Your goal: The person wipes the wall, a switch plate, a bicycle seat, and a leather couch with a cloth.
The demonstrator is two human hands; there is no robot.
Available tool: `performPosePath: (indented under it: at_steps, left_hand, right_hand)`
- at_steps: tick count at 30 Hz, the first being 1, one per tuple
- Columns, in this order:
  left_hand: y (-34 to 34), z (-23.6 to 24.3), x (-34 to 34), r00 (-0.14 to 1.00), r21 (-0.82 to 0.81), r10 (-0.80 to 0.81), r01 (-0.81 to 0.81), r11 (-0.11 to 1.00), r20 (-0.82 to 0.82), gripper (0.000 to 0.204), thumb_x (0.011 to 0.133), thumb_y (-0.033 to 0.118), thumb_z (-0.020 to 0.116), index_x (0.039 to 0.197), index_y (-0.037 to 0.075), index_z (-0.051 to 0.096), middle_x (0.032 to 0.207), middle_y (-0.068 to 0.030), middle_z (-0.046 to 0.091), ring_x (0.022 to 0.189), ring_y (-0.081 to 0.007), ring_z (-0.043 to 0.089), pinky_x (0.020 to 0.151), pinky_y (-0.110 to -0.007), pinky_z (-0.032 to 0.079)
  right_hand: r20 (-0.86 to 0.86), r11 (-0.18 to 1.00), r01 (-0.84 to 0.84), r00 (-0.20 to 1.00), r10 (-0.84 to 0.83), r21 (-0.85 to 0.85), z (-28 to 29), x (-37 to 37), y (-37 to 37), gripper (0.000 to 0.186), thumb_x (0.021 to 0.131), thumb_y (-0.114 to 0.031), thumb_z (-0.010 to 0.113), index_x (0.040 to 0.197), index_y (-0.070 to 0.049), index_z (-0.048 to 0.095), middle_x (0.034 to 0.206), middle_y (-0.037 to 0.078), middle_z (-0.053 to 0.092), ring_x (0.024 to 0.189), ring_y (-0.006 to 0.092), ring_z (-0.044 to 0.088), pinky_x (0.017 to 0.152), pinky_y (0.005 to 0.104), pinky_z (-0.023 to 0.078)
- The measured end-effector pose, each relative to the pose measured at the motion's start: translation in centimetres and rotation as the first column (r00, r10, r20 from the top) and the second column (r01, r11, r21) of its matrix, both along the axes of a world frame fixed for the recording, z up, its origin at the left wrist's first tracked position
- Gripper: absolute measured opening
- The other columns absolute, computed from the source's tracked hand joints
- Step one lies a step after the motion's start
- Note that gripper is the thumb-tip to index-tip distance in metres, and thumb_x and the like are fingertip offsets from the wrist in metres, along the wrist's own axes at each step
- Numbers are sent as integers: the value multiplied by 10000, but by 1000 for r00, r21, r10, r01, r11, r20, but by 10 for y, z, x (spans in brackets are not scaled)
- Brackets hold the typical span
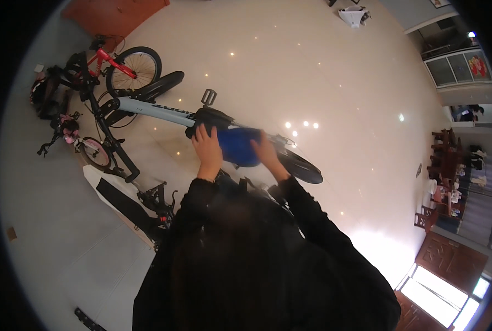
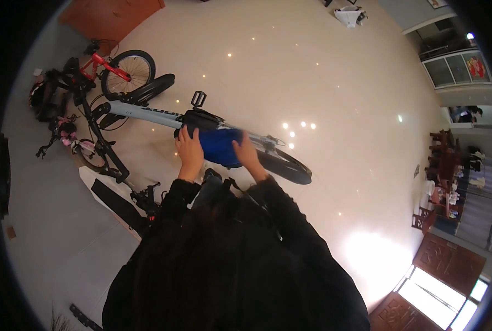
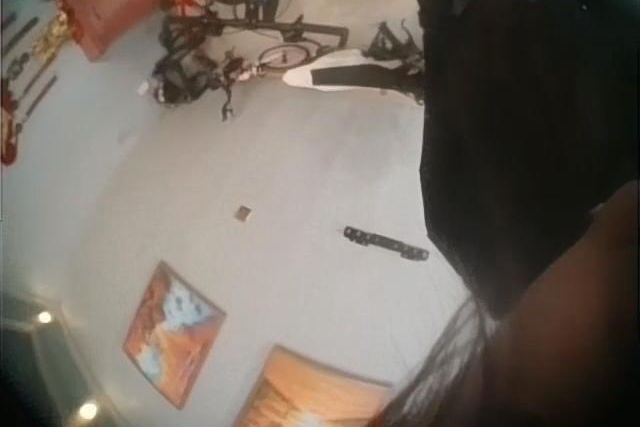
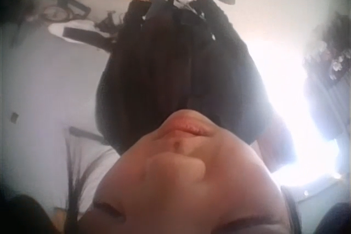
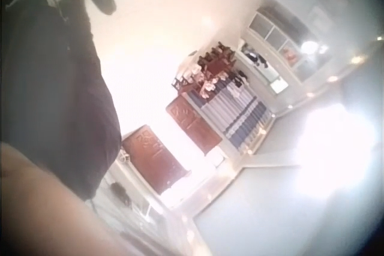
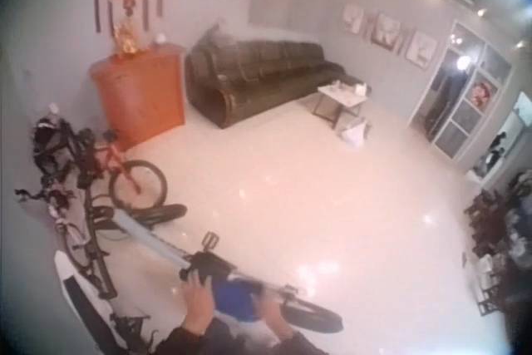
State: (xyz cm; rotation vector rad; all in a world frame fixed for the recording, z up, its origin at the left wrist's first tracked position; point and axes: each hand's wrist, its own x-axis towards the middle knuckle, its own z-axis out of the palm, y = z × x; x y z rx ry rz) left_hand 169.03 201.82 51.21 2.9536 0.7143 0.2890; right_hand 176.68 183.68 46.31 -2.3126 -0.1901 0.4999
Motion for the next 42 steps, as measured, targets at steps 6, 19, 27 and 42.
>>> performPosePath:
  at_steps: [6,19,27,42]
  left_hand:
    - [15,-63,42,831,54,-539,537,842,136,301,883,297,534,997,41,643,1079,-187,604,1171,-295,492,1005,-468,330]
    - [8,-96,78,872,-114,-480,489,865,99,284,808,207,557,570,65,619,581,-105,610,579,-256,600,610,-353,470]
    - [9,-97,71,880,-165,-455,473,866,137,184,767,150,573,625,48,630,668,-79,637,686,-222,618,703,-333,489]
    - [-37,-108,51,990,-43,28,-22,999,137,379,876,200,454,1232,142,569,1362,-73,460,1243,-246,418,1036,-441,276]
  right_hand:
    - [374,915,-170,874,312,-366,-43,-3,41,473,919,-339,502,1288,-43,493,1380,171,431,1315,321,355,1061,470,282]
    - [465,961,-105,858,218,-256,-59,35,61,134,803,-155,508,792,-49,588,822,105,566,873,304,537,788,418,417]
    - [520,962,-153,816,252,-226,-63,33,59,133,793,-163,505,698,-80,548,771,91,549,813,294,532,735,413,420]
    - [476,941,-305,812,339,-150,-63,29,51,202,852,-169,484,885,-34,630,888,119,599,928,301,537,872,409,397]
